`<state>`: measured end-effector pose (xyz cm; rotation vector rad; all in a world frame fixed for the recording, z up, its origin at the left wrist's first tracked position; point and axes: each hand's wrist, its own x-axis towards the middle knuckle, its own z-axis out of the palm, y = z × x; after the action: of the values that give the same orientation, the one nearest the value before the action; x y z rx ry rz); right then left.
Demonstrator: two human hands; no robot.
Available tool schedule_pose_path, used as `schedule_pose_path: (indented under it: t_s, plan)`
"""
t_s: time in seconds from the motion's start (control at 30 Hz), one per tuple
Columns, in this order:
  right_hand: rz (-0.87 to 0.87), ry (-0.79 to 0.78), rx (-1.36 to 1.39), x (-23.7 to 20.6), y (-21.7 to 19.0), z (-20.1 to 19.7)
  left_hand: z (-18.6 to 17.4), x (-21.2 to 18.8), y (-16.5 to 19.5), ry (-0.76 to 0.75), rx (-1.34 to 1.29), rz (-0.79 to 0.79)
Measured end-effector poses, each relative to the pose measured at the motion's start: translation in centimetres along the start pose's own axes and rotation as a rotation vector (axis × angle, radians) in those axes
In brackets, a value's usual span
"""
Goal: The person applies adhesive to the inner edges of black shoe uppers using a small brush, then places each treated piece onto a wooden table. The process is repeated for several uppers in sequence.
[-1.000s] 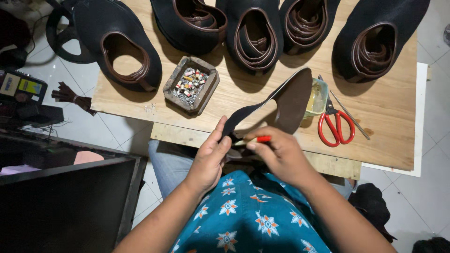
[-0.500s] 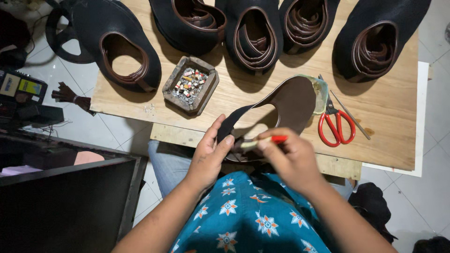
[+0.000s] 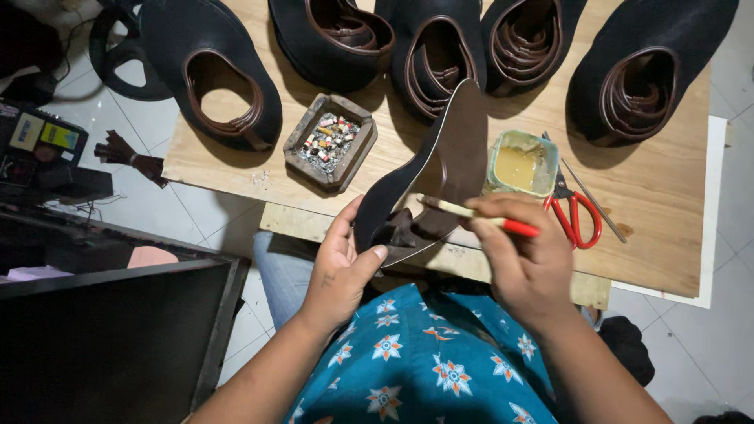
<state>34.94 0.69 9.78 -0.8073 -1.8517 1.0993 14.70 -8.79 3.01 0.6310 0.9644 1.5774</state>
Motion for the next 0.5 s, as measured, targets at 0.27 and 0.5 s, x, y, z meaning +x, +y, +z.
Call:
schedule_pose_path:
  t_s: [0.27, 0.5]
  plan:
    - [-0.047, -0.362, -0.227, 0.1, -0.4, 0.8, 0.0, -0.3, -0.4, -0.016, -0.025, 0.011]
    - [-0.03, -0.327, -0.149, 1.0, 0.6, 0.6, -0.6, -0.6, -0.3, -0.043, -0.02, 0.002]
